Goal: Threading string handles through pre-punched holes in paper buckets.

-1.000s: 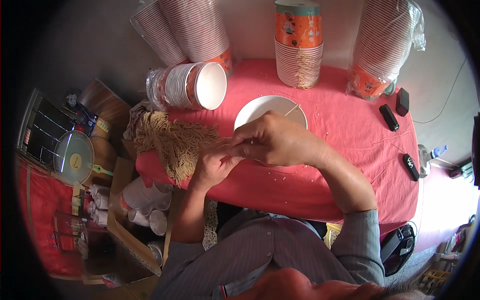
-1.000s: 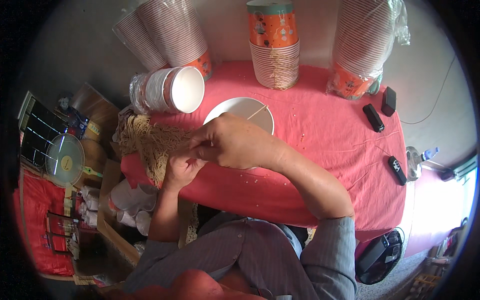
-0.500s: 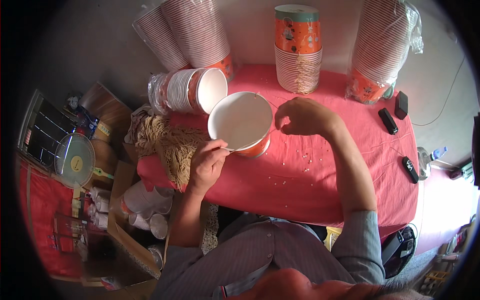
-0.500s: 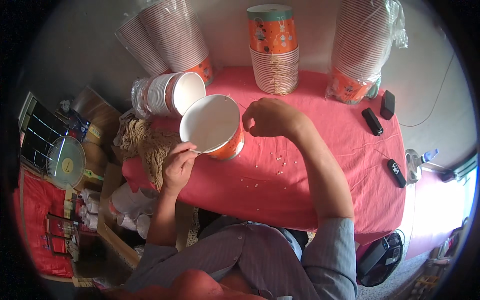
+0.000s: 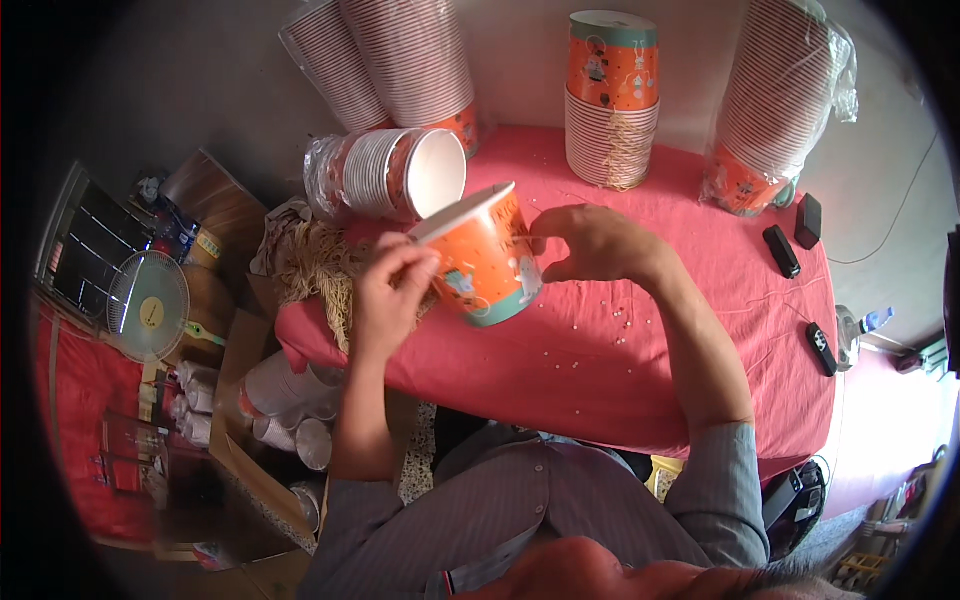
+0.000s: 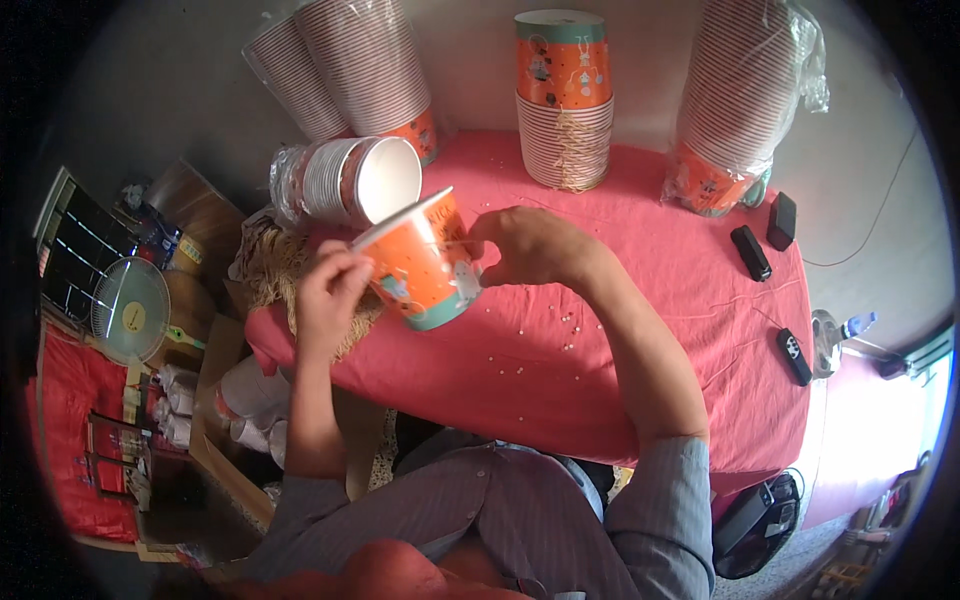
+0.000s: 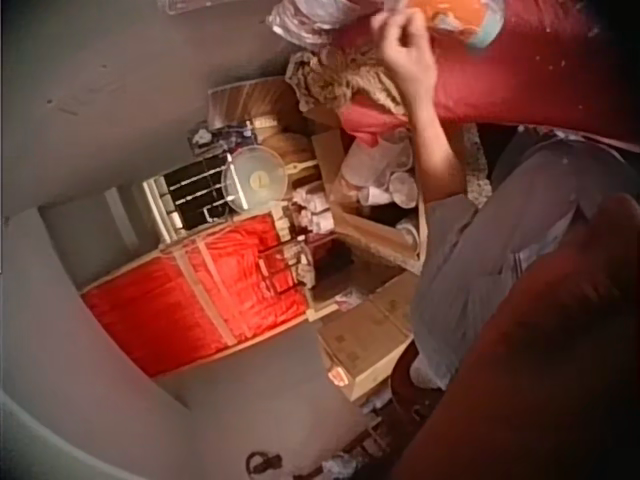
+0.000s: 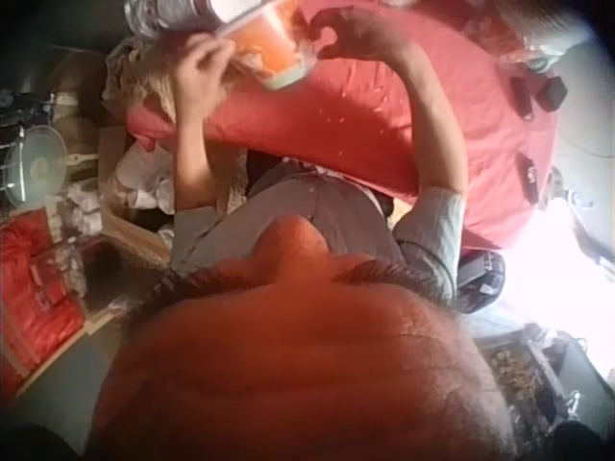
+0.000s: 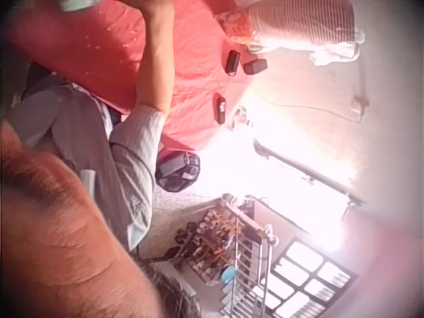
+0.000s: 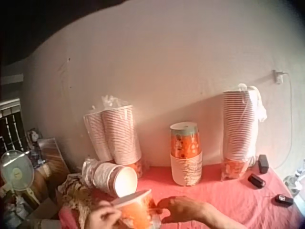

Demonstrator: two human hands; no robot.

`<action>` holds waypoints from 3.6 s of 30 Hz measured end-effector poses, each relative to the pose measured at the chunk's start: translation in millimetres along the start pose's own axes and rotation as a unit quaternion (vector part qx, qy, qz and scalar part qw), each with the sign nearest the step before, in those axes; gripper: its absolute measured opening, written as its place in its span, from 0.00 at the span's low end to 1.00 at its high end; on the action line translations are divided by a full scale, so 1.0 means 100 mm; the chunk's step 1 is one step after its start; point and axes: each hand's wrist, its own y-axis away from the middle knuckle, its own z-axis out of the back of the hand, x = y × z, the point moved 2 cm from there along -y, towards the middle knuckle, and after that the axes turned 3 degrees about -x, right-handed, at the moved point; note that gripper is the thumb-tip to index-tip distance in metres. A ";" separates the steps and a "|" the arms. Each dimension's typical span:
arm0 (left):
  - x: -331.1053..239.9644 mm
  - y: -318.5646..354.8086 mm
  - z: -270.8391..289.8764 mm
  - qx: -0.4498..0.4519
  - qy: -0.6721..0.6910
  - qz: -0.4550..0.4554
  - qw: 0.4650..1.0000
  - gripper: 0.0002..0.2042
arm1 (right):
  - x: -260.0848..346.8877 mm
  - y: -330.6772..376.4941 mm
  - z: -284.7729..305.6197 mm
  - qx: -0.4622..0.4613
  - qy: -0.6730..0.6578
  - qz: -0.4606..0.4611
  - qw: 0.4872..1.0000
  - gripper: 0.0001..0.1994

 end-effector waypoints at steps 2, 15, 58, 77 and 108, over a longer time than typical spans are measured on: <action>0.10 -0.18 0.16 0.032 0.114 0.080 0.990 0.07 | 0.24 0.10 0.14 -0.033 0.003 0.041 0.999 0.27; 0.31 -0.34 0.07 0.084 0.274 0.237 0.928 0.08 | 0.24 0.12 0.26 -0.182 -0.028 0.061 0.981 0.25; 0.72 0.63 -0.39 -0.082 0.239 0.218 0.943 0.21 | -0.87 -0.16 -0.02 -0.182 -0.678 -0.085 0.707 0.04; 1.24 0.05 -0.26 0.052 0.497 0.145 0.854 0.22 | -0.05 -0.10 0.03 -0.233 -0.587 -0.124 0.766 0.09; 2.23 0.88 0.25 0.002 0.239 0.167 0.957 0.30 | 0.27 -0.20 -0.39 -0.063 -0.672 -0.034 0.737 0.07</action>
